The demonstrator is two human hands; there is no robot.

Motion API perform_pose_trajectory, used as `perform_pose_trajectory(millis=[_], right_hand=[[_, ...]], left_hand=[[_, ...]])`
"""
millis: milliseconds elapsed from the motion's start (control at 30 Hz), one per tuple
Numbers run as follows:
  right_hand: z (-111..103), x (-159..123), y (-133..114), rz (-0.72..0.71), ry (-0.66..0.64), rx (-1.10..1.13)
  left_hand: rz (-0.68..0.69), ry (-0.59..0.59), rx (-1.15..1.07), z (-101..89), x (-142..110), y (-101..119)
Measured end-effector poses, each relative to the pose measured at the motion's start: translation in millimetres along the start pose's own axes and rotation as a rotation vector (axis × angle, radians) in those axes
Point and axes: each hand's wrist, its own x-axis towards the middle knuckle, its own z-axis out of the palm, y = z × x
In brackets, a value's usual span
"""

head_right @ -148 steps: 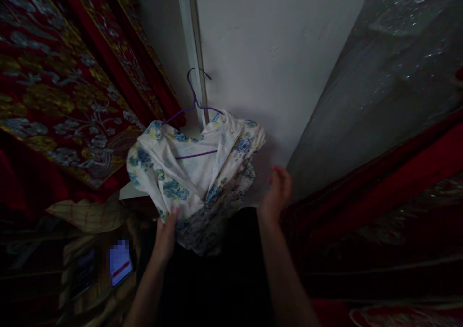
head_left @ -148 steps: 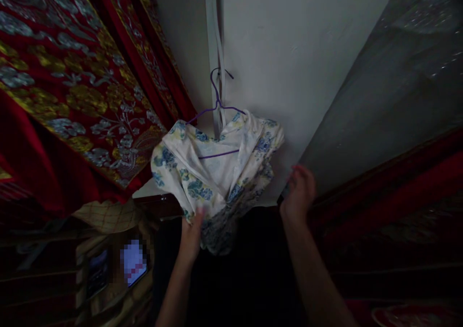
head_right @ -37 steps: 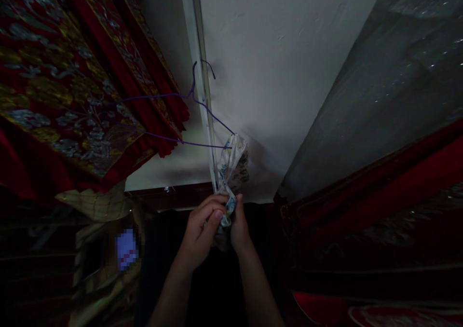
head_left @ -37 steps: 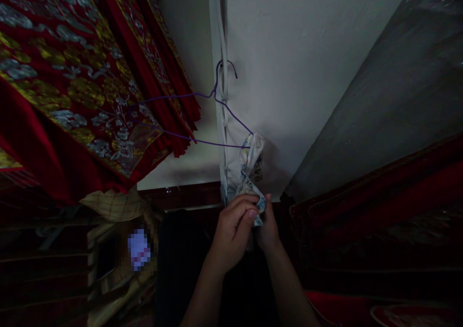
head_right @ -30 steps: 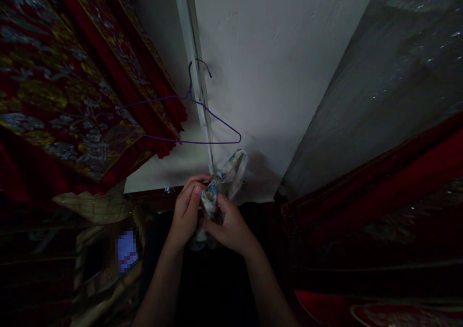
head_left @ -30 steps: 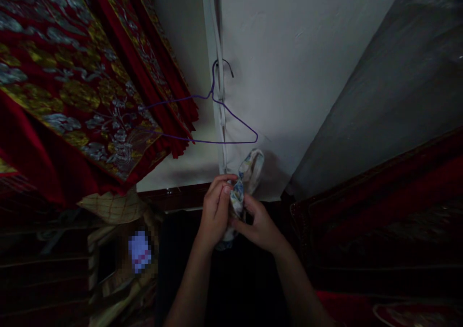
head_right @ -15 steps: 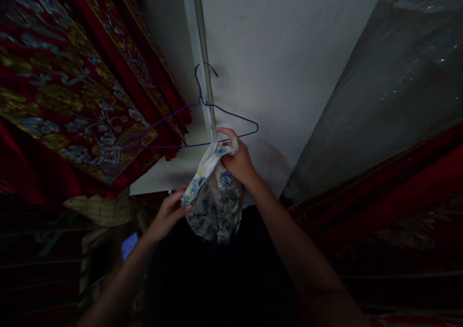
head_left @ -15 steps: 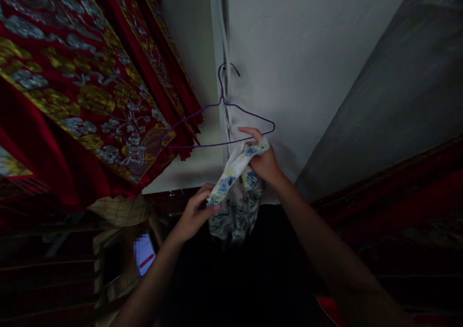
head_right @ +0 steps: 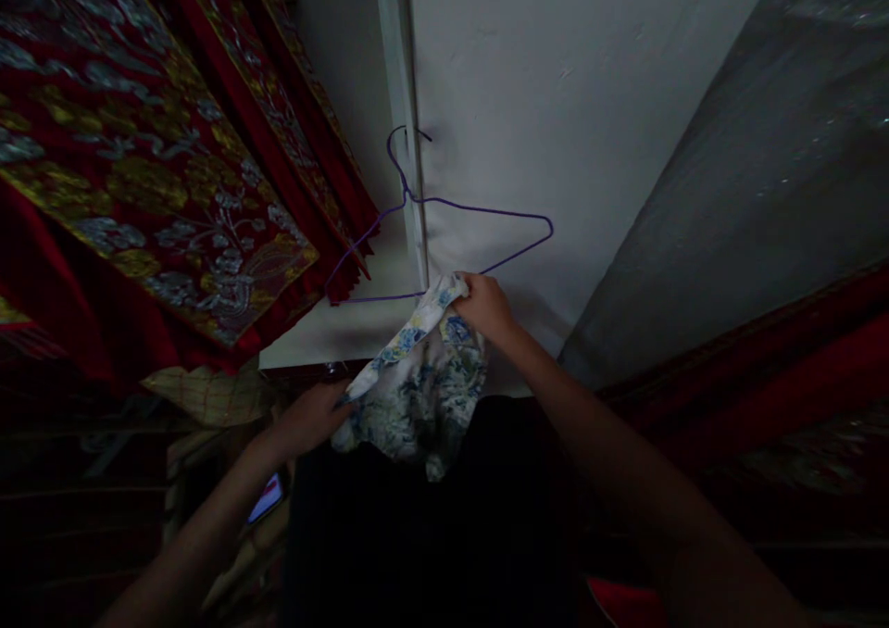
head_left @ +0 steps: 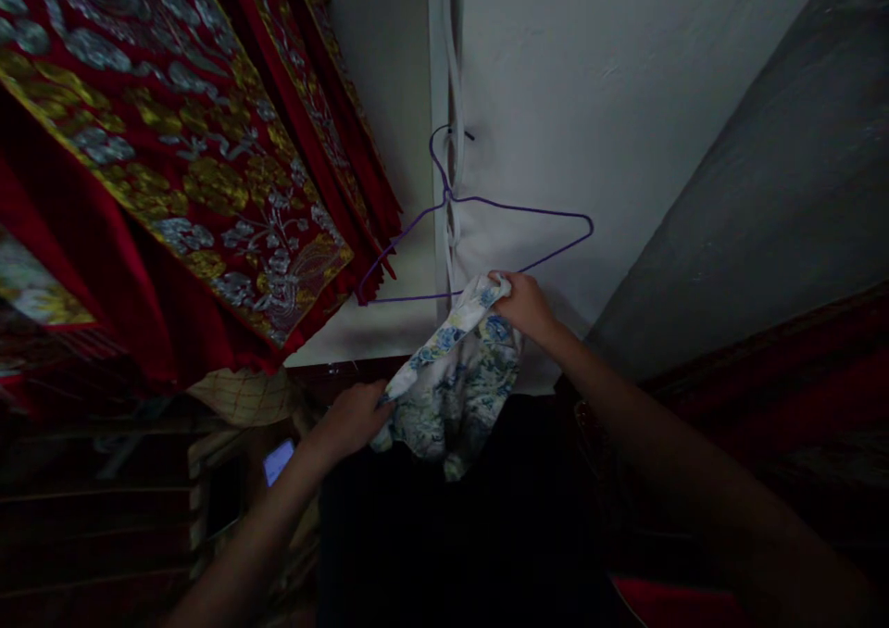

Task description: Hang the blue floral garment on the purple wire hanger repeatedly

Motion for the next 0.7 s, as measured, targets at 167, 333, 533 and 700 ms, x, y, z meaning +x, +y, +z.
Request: perform_pose_trajectory(millis=[167, 333, 533, 700], right_hand=[[-25, 5, -16, 0.045, 0.085, -0.019], [-35, -1, -25, 0.089, 0.07, 0.029], [-43, -4, -27, 0.011, 0.108, -0.035], [-36, -8, -23, -0.064, 0.065, 0.025]], left_hand=[[0.029, 0.148, 0.103, -56.7, 14, 1], [0.261, 0.338, 0.102, -102.7, 39, 9], [0.313, 0.359, 0.228, -108.2, 53, 15], [0.4, 0.433, 0.134, -118.6, 37, 45]])
